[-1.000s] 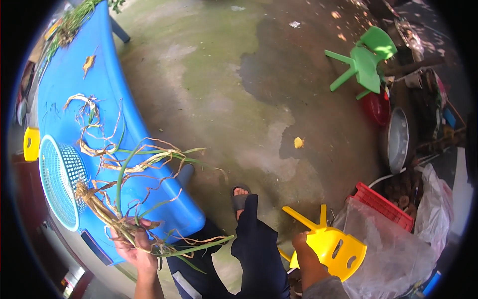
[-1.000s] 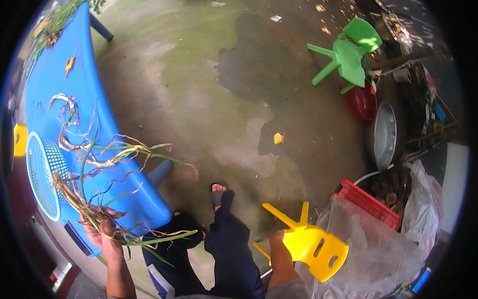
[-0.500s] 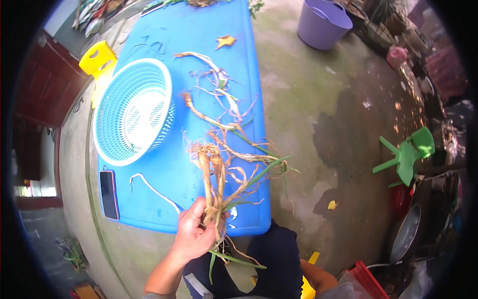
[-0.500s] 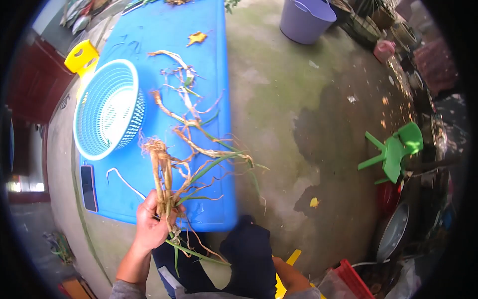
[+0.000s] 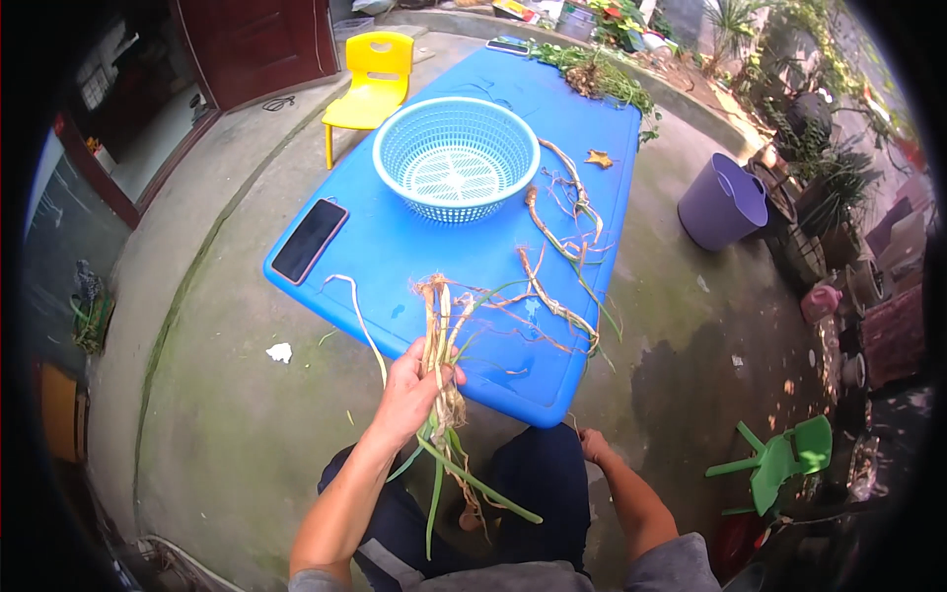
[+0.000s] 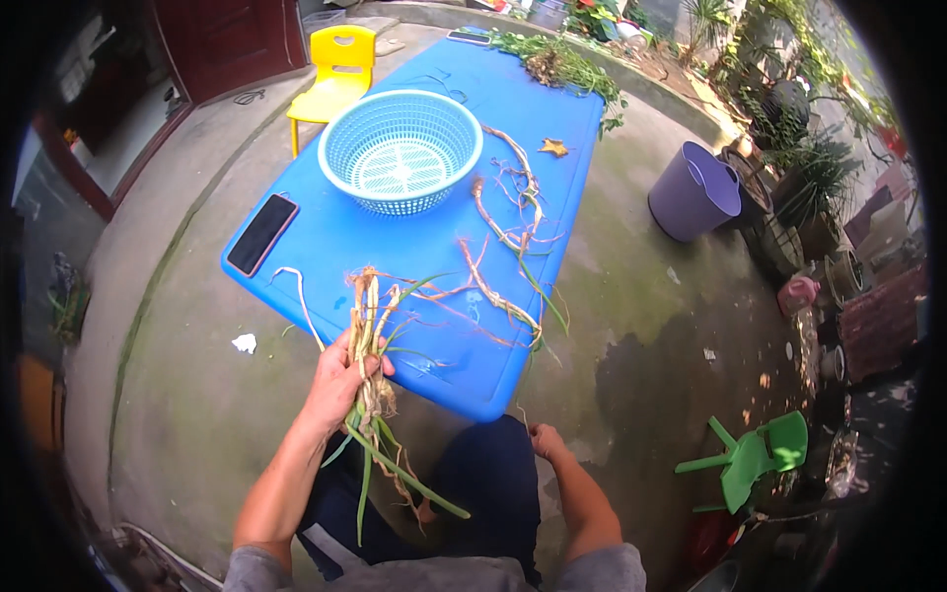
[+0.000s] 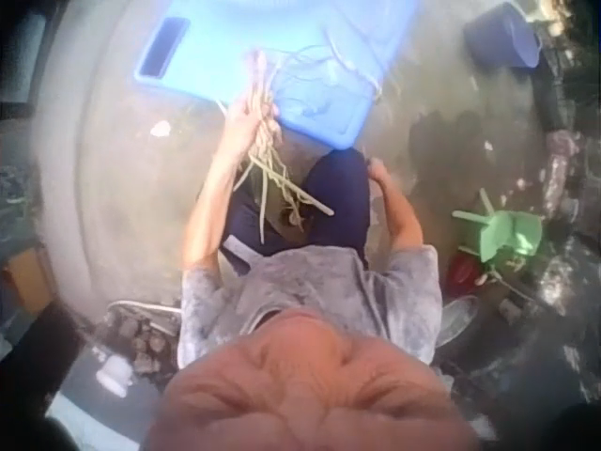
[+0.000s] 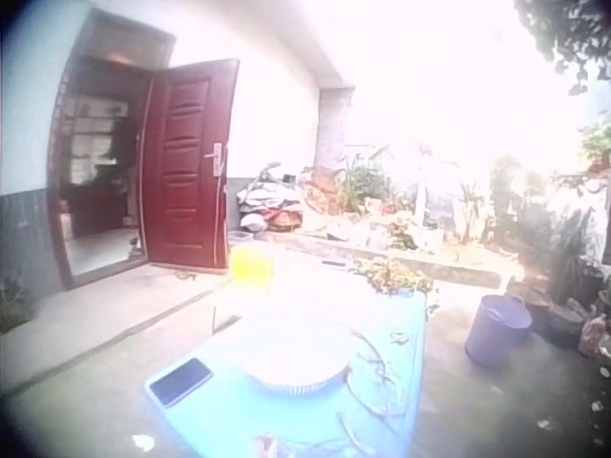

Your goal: The person prepares green leafy vegetables by peeling and snapping the stalks by hand on a blue table.

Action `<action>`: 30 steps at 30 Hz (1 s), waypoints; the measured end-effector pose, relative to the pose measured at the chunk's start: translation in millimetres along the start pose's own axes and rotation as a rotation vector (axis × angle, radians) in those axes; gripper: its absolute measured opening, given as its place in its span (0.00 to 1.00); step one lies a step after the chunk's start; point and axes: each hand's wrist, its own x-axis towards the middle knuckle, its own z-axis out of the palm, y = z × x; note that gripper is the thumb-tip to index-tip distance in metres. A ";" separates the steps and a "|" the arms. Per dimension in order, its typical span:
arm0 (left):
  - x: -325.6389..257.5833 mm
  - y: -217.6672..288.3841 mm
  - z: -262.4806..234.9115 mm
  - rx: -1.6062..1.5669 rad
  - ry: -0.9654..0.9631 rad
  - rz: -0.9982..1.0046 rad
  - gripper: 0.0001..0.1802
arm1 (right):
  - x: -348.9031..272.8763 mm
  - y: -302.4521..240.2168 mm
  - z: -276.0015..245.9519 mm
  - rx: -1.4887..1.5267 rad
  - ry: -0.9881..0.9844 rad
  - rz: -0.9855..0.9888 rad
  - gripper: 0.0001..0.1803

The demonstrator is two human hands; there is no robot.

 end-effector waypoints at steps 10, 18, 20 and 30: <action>49.3 -28.1 -17.2 0.116 0.269 -0.136 0.10 | -102.1 -157.9 -146.0 1.055 0.797 -0.296 0.09; 37.1 -36.2 -30.5 0.102 0.342 -0.165 0.13 | -93.9 -330.7 -154.4 0.108 0.728 -1.065 0.16; 33.6 -36.4 -44.6 0.244 0.412 -0.131 0.13 | -67.7 -343.0 -147.7 -0.001 0.692 -1.043 0.18; -17.6 -5.3 -95.4 -0.220 0.425 0.017 0.04 | -5.2 -315.3 -177.8 -0.208 0.745 -0.792 0.19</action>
